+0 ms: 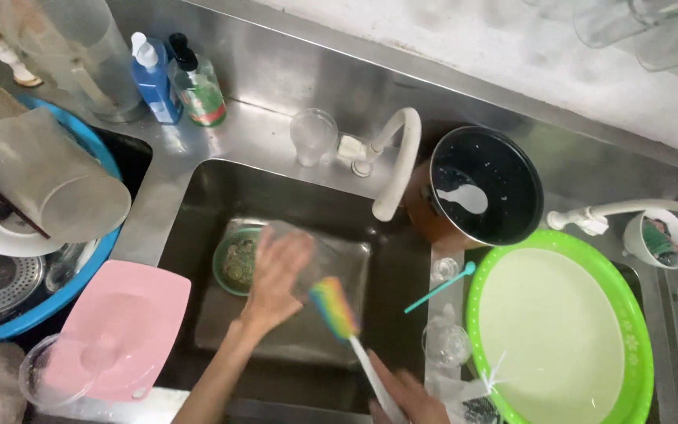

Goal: Hand-washing plastic cups and a small tray using a dish brush in a sink.

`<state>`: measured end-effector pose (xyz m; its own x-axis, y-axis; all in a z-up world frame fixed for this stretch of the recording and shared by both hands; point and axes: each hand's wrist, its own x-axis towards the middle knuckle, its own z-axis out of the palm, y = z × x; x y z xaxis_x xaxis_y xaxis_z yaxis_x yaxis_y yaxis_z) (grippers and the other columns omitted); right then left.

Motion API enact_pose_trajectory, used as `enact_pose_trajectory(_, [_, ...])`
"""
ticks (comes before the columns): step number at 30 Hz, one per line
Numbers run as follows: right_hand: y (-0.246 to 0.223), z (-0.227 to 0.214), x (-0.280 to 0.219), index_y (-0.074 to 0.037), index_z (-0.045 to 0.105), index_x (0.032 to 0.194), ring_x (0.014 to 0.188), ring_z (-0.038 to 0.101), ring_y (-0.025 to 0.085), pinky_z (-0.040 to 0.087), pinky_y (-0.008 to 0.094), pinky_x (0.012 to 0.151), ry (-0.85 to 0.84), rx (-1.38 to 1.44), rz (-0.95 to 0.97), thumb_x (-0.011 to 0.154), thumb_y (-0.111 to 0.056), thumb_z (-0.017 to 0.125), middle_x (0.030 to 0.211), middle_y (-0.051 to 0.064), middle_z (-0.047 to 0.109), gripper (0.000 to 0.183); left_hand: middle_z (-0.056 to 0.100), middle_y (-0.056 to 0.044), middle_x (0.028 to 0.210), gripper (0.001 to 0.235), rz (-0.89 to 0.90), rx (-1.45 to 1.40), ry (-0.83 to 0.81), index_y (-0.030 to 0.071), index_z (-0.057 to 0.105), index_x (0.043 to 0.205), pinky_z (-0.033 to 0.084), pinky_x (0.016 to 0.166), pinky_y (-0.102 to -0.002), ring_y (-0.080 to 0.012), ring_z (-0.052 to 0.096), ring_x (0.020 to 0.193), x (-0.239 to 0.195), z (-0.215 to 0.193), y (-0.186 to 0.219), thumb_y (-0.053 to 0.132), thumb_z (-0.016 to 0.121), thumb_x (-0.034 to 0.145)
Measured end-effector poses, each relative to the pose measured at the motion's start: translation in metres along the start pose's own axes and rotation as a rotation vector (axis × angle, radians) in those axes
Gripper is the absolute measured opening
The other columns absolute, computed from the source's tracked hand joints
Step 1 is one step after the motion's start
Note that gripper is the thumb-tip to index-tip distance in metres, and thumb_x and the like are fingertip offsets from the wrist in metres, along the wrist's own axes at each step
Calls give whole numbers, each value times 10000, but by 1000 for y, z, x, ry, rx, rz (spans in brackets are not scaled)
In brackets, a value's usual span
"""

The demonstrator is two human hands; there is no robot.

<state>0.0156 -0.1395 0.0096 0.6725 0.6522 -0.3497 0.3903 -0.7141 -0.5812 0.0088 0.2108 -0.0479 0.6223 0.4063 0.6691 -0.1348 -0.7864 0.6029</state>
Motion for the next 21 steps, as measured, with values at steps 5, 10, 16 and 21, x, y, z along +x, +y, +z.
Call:
enact_pose_trajectory(5, [-48, -20, 82, -259, 647, 1364, 705, 720, 213, 590, 341, 632, 310, -240, -419, 842, -91, 703, 988, 17, 681, 552, 581, -109, 1349, 380, 624, 94, -344, 95, 578, 1338, 438, 1094, -688, -325, 579, 1252, -7, -9, 39, 70, 650, 966])
enact_pose_trajectory(10, [-78, -9, 73, -100, 624, 1379, 1016, 783, 239, 556, 285, 882, 0, 147, -498, 982, -105, 594, 1134, 105, 784, 398, 435, -219, 1424, 904, 554, 332, -435, 105, 443, 1435, 501, 1066, -642, -438, 473, 1270, -16, -14, 30, -23, 790, 610])
enact_pose_trajectory(16, [-21, -13, 100, -167, 760, 1094, 591, 754, 234, 544, 387, 564, 191, -90, -410, 982, -293, 611, 851, 46, 814, 225, 510, -214, 1386, 805, 620, 515, -422, 106, 496, 1376, 456, 1117, -586, -426, 534, 1212, 22, -67, 37, 49, 786, 628])
enact_pose_trajectory(21, [-59, -44, 89, -147, 763, 1137, 822, 804, 256, 622, 361, 681, 105, -147, -443, 988, -247, 619, 999, 94, 812, 230, 503, -187, 1366, 1006, 491, 474, -455, 119, 488, 1406, 453, 1090, -597, -431, 514, 1243, 2, -63, 20, 186, 932, 505])
